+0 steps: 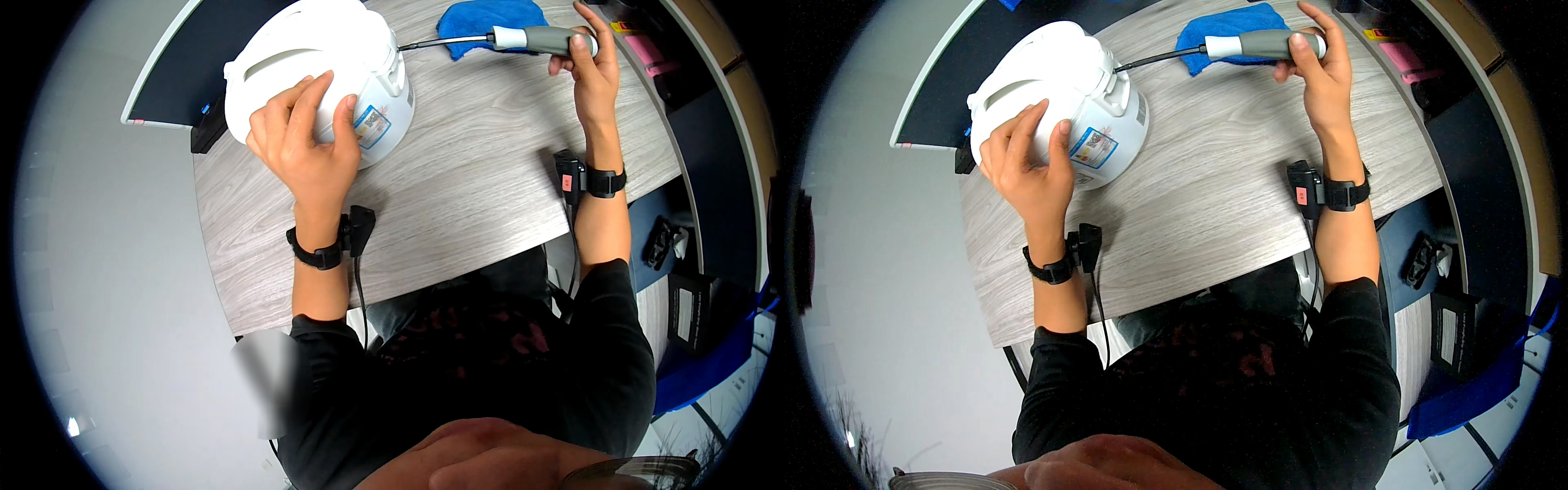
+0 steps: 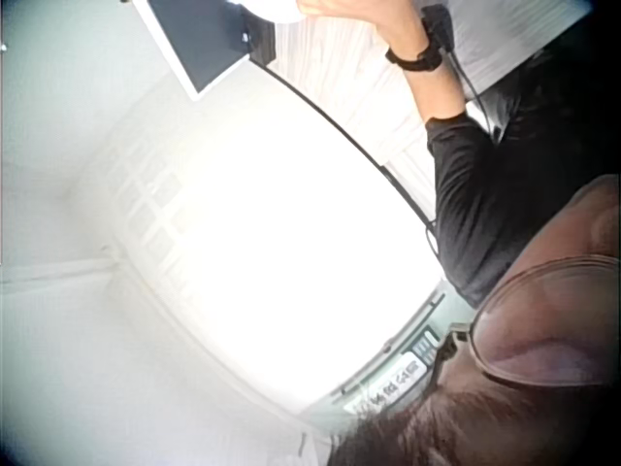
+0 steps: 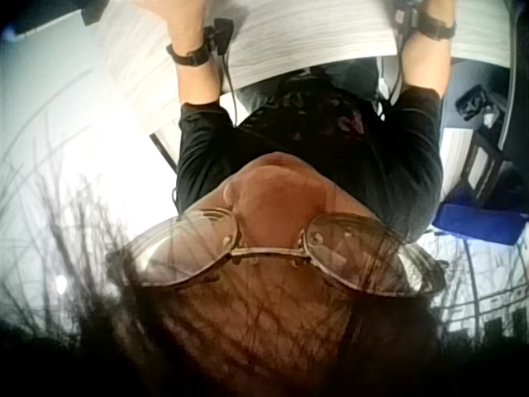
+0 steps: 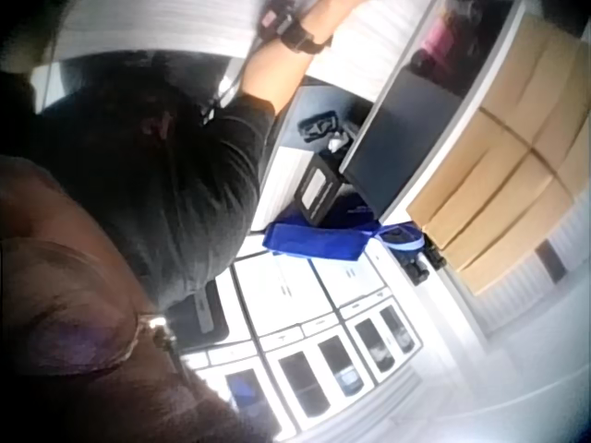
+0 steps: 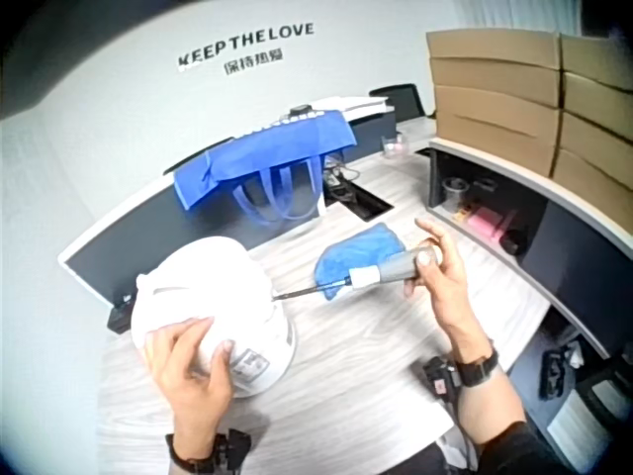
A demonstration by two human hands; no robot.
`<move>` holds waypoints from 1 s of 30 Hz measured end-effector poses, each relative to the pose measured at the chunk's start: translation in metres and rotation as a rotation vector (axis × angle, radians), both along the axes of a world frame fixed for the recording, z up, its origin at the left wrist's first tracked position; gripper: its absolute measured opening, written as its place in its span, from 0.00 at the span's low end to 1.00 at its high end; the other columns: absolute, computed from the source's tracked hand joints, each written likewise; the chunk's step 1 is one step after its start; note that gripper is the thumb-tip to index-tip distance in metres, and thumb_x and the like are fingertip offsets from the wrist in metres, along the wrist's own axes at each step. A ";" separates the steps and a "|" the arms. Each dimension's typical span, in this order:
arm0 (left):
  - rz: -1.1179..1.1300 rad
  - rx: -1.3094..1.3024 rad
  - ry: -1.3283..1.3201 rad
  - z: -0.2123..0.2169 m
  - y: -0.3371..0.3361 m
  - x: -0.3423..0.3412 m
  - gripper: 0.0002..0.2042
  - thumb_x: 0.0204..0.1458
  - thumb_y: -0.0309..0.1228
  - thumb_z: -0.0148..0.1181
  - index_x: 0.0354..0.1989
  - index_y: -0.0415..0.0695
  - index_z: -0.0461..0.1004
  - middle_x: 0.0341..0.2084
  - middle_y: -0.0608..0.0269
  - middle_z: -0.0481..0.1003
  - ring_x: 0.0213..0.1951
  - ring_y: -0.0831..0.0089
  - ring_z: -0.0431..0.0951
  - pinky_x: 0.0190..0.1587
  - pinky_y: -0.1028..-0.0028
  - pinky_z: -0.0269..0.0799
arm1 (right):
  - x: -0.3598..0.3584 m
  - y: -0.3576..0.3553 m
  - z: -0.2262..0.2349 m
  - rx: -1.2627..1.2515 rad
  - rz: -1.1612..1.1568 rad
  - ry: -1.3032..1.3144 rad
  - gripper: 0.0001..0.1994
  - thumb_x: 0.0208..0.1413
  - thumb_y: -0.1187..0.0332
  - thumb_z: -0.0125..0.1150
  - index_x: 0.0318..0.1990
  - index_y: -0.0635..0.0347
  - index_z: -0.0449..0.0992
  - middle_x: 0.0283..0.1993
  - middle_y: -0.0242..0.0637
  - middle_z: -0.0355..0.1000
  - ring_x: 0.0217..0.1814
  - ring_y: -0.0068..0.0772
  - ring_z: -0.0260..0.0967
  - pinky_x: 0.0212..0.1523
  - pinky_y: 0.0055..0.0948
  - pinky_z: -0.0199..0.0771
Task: The person wipes a small white plastic part with a blue cloth, then places a metal mesh lid onto a white appliance base. They use a screwdriver to tighten multiple screws around the lid, then attach a white plastic handle and secure the main lid on top.
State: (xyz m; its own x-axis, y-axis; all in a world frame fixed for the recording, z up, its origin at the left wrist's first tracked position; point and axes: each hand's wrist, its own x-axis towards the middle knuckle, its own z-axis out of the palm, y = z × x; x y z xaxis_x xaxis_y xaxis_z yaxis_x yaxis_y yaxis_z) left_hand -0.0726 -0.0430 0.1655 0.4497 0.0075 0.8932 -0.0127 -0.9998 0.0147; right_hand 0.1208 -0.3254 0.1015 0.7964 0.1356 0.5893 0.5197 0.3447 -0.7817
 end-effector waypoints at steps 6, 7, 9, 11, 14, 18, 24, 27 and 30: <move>-0.040 -0.013 -0.004 -0.002 0.002 0.002 0.15 0.46 0.37 0.72 0.43 0.51 0.84 0.40 0.68 0.79 0.43 0.68 0.69 0.49 0.66 0.56 | -0.003 0.001 0.004 -0.102 -0.111 0.049 0.21 0.67 0.49 0.52 0.55 0.54 0.77 0.24 0.28 0.69 0.19 0.15 0.64 0.16 0.16 0.62; -0.043 -0.011 -0.002 -0.002 0.002 0.002 0.15 0.46 0.37 0.72 0.43 0.51 0.84 0.40 0.68 0.79 0.43 0.68 0.69 0.49 0.66 0.56 | -0.001 0.009 0.004 0.004 -0.108 -0.019 0.21 0.67 0.48 0.52 0.54 0.54 0.77 0.23 0.27 0.68 0.19 0.14 0.63 0.15 0.15 0.60; -0.037 -0.006 -0.001 -0.002 0.002 0.002 0.15 0.46 0.37 0.72 0.43 0.50 0.83 0.40 0.68 0.79 0.43 0.68 0.69 0.48 0.66 0.56 | -0.005 0.014 0.009 0.151 -0.008 -0.035 0.22 0.65 0.51 0.55 0.58 0.57 0.72 0.30 0.29 0.68 0.25 0.18 0.66 0.20 0.18 0.65; -0.025 -0.002 -0.001 -0.003 0.004 0.001 0.15 0.46 0.38 0.72 0.43 0.50 0.83 0.40 0.68 0.79 0.43 0.68 0.69 0.48 0.66 0.56 | -0.018 0.009 0.022 0.235 0.186 0.072 0.29 0.62 0.57 0.58 0.66 0.63 0.61 0.44 0.35 0.68 0.37 0.27 0.73 0.31 0.26 0.76; -0.032 0.010 -0.001 -0.002 0.003 0.003 0.15 0.47 0.38 0.71 0.43 0.50 0.83 0.41 0.67 0.78 0.43 0.68 0.68 0.48 0.66 0.56 | -0.004 0.004 0.004 0.156 0.078 -0.056 0.28 0.63 0.56 0.58 0.64 0.63 0.63 0.44 0.35 0.68 0.35 0.28 0.73 0.32 0.26 0.76; -0.001 0.021 0.012 -0.001 0.001 0.000 0.15 0.48 0.38 0.71 0.44 0.50 0.83 0.41 0.67 0.79 0.44 0.69 0.70 0.50 0.68 0.58 | -0.008 0.002 0.005 -0.068 -0.098 0.140 0.23 0.64 0.54 0.56 0.60 0.59 0.68 0.37 0.32 0.68 0.30 0.23 0.69 0.29 0.22 0.70; 0.006 0.024 0.015 -0.001 0.002 -0.001 0.15 0.49 0.39 0.71 0.45 0.51 0.83 0.41 0.66 0.80 0.44 0.69 0.71 0.50 0.69 0.59 | -0.016 0.011 0.020 0.069 -0.070 0.212 0.28 0.64 0.54 0.58 0.65 0.62 0.62 0.40 0.33 0.69 0.33 0.25 0.70 0.32 0.23 0.73; -0.001 0.031 0.014 -0.002 0.003 0.001 0.15 0.49 0.39 0.71 0.45 0.51 0.83 0.41 0.66 0.80 0.44 0.69 0.71 0.50 0.68 0.59 | -0.023 0.036 0.029 0.245 -0.210 0.150 0.29 0.64 0.51 0.57 0.65 0.61 0.63 0.36 0.31 0.69 0.30 0.21 0.68 0.26 0.19 0.69; 0.001 0.023 0.015 -0.001 0.003 0.000 0.15 0.49 0.39 0.71 0.45 0.52 0.83 0.41 0.66 0.79 0.44 0.69 0.71 0.50 0.68 0.59 | -0.012 0.017 0.012 0.125 -0.112 -0.041 0.28 0.66 0.51 0.55 0.65 0.60 0.64 0.34 0.30 0.68 0.26 0.19 0.67 0.23 0.17 0.67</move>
State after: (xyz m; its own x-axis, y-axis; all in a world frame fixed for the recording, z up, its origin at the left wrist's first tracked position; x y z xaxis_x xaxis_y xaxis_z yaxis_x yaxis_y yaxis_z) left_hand -0.0725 -0.0403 0.1643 0.4633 -0.0127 0.8861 -0.0113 -0.9999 -0.0085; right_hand 0.1092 -0.3084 0.1131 0.7776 -0.0294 0.6281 0.5908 0.3761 -0.7138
